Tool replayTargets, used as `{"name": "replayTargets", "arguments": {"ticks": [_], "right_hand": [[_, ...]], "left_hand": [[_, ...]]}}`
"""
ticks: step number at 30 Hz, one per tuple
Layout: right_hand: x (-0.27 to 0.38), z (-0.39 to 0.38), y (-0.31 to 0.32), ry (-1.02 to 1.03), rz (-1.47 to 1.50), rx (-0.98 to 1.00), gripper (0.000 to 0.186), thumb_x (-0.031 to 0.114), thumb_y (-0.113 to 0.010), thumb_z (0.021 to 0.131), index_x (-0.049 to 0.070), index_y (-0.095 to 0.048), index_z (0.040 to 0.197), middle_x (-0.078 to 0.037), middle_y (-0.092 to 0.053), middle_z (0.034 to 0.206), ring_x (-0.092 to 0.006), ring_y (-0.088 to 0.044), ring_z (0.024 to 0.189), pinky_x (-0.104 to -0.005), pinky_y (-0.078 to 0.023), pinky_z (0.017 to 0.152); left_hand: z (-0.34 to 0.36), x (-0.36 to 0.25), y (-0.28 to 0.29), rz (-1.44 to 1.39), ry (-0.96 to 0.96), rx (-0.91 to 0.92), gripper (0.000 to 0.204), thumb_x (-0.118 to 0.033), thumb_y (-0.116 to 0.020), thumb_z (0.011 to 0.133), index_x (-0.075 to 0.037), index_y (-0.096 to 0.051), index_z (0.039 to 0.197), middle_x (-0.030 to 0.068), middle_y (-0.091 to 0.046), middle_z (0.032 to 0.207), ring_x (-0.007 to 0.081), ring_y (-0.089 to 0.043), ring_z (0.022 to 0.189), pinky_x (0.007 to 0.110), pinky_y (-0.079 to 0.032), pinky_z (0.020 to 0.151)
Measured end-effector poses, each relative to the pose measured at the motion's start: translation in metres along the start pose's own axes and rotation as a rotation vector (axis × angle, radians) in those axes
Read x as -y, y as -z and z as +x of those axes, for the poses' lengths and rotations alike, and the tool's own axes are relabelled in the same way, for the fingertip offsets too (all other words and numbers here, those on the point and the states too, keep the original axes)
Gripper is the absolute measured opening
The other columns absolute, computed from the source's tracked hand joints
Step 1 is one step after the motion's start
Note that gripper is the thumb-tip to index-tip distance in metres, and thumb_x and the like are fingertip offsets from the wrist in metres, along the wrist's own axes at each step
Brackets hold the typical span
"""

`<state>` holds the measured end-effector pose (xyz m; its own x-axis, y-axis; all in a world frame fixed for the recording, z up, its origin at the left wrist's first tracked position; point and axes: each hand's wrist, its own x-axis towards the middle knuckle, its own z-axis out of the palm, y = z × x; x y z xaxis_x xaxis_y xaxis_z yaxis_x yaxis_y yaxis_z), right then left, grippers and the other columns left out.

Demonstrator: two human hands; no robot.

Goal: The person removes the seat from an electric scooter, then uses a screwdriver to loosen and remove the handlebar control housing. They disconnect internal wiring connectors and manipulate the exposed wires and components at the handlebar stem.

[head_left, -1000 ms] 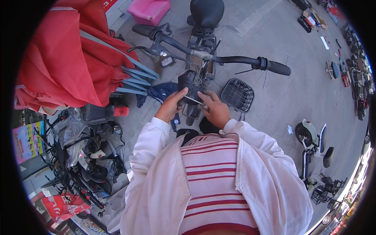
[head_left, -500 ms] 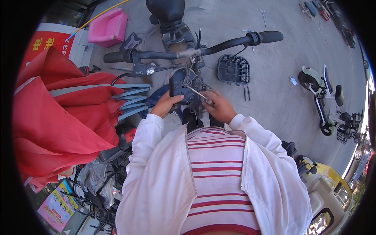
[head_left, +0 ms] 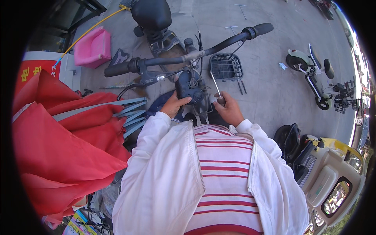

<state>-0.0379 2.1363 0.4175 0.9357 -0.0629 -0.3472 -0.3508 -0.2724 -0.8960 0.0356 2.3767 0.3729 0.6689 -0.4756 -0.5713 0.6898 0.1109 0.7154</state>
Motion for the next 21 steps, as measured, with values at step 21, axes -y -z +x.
{"name": "replayTargets", "arguments": {"ticks": [21], "right_hand": [[0.067, 0.021, -0.048, 0.248, -0.329, -0.052, 0.043, 0.020, -0.067, 0.084, 0.012, -0.055, 0.124, -0.014, -0.061, 0.096, -0.0311, -0.064, 0.082, -0.0408, -0.051, 0.071]], "left_hand": [[0.004, -0.019, 0.002, -0.229, 0.207, 0.056, 0.041, -0.053, -0.045, 0.093, -0.016, -0.056, 0.105, -0.0008, -0.051, 0.074, 0.0126, -0.042, 0.062, 0.028, -0.033, 0.060]]}}
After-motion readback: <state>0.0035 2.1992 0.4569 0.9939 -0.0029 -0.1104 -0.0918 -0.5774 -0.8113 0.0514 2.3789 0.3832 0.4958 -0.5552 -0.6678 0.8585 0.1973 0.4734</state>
